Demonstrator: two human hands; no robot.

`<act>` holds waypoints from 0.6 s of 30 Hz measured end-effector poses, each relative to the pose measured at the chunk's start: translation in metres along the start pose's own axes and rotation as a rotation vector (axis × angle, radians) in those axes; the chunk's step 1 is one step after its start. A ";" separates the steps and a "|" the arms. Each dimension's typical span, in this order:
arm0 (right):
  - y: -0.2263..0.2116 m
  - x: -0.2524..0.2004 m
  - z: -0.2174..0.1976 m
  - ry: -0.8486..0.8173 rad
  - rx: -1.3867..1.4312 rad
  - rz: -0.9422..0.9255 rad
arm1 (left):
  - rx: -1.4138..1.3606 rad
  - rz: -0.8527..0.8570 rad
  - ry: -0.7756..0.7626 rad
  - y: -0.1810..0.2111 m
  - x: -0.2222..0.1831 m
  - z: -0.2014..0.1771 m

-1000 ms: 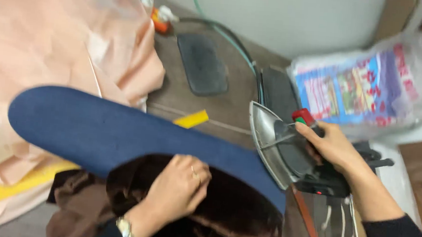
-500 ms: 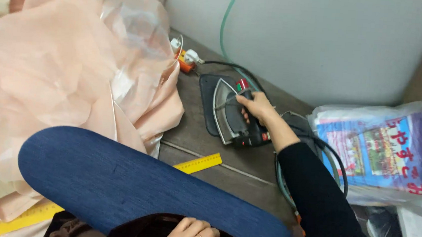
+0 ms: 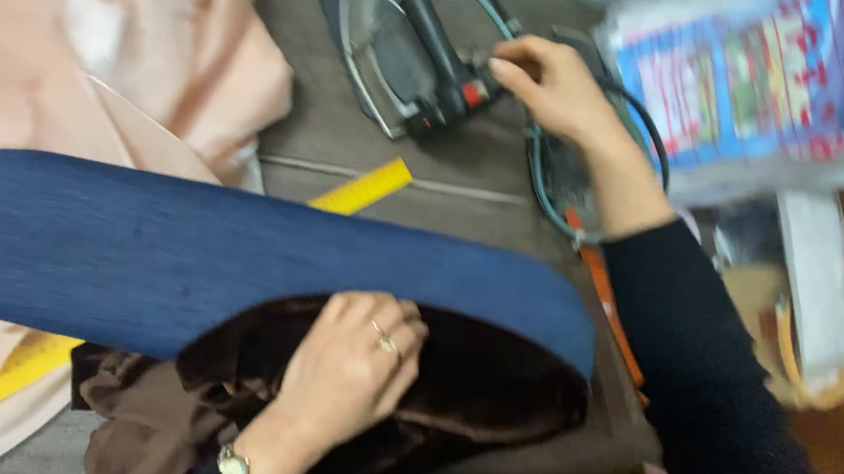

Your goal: Ironing a brown velvet garment on a sleeve board using a steam iron

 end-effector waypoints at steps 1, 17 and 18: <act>-0.021 -0.042 -0.007 0.010 0.003 0.036 | -0.025 0.016 -0.024 0.001 -0.001 0.001; -0.126 -0.326 0.082 0.309 0.487 0.710 | 0.163 -0.336 -0.421 -0.003 0.025 0.010; -0.129 -0.329 0.083 0.336 0.485 0.707 | 0.159 -0.346 -0.462 -0.005 0.026 0.009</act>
Point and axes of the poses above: each hand's wrist, its own x-axis towards the middle knuckle, its own z-axis out of the palm, y = z × x, the point moved 1 cm from there along x, towards the middle knuckle, and after that the axes turned 6 degrees about -y, right-handed, at the moved point
